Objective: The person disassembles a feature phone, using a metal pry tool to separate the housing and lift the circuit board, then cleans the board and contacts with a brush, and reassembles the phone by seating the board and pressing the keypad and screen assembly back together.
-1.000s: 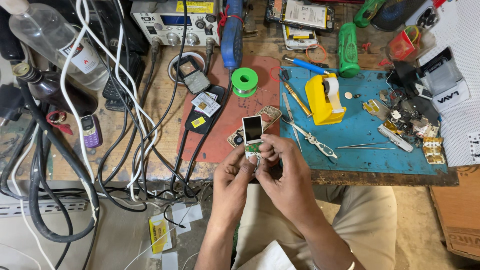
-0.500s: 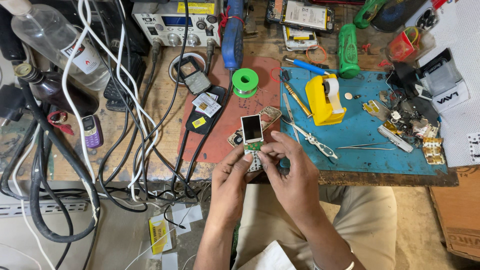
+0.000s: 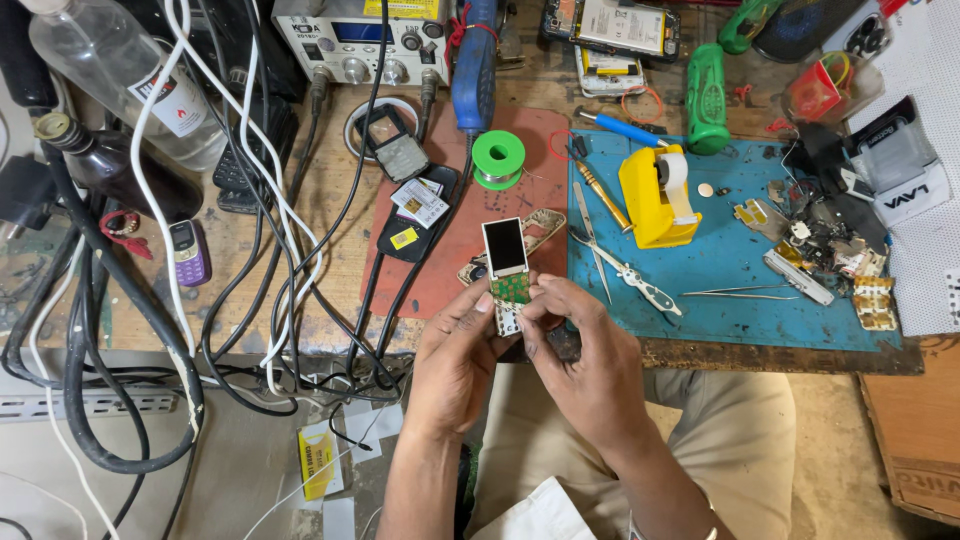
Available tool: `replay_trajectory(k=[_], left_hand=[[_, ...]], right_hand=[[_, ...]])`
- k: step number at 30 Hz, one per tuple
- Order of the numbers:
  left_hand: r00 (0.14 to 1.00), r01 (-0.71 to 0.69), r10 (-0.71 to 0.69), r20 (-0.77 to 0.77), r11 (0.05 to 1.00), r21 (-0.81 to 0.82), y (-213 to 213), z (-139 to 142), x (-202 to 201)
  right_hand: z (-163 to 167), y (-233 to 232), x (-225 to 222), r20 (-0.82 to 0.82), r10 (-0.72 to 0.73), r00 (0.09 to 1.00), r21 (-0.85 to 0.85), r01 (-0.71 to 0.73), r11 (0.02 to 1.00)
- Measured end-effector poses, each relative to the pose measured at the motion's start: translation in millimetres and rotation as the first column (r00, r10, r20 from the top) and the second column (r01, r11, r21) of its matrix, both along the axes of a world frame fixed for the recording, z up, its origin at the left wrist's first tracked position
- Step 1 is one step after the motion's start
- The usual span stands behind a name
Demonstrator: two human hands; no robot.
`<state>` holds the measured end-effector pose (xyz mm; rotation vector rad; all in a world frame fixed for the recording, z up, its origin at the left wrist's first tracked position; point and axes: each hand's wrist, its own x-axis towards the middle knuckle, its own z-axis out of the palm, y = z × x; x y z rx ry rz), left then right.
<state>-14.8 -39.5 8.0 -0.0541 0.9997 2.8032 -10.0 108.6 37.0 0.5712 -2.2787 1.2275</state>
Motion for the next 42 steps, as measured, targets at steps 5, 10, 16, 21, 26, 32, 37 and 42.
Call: replay_trajectory(k=[5, 10, 16, 21, 26, 32, 37, 42], left_hand=[[0.999, -0.012, 0.011, 0.033, 1.000, 0.015, 0, 5, 0], [0.999, -0.019, 0.018, 0.036, 0.999, 0.026, 0, 8, 0], [0.997, -0.068, 0.068, 0.031, 0.998, -0.007, 2, 6, -1], [0.996, -0.088, 0.088, 0.031, 0.996, -0.015, 0, 6, 0], [0.996, -0.085, 0.085, 0.019, 0.996, -0.020, 0, 7, 1], [0.996, -0.083, 0.084, 0.043, 0.996, -0.037, 0, 7, 1], [0.996, -0.072, 0.073, 0.047, 0.997, -0.022, -1, 8, 0], [0.998, -0.059, 0.060, 0.030, 0.998, -0.013, -3, 12, 1]], right_hand=[[-5, 4, 4, 0.088, 0.093, 0.992, -0.086, -0.085, 0.993], [-6, 12, 6, 0.109, 0.137, 0.985, -0.115, -0.124, 0.986], [1, 17, 7, 0.064, 0.233, 0.970, -0.074, -0.228, 0.971], [6, 22, 10, 0.097, 0.348, 0.932, -0.097, -0.339, 0.936], [3, 28, 9, 0.113, 0.405, 0.907, -0.160, -0.385, 0.909], [-2, 32, 9, 0.114, 0.457, 0.882, -0.252, -0.420, 0.872], [-7, 33, 10, 0.080, 0.434, 0.897, -0.317, -0.390, 0.865], [-17, 58, 4, -0.084, 0.128, 0.988, -0.400, -0.151, 0.904]])
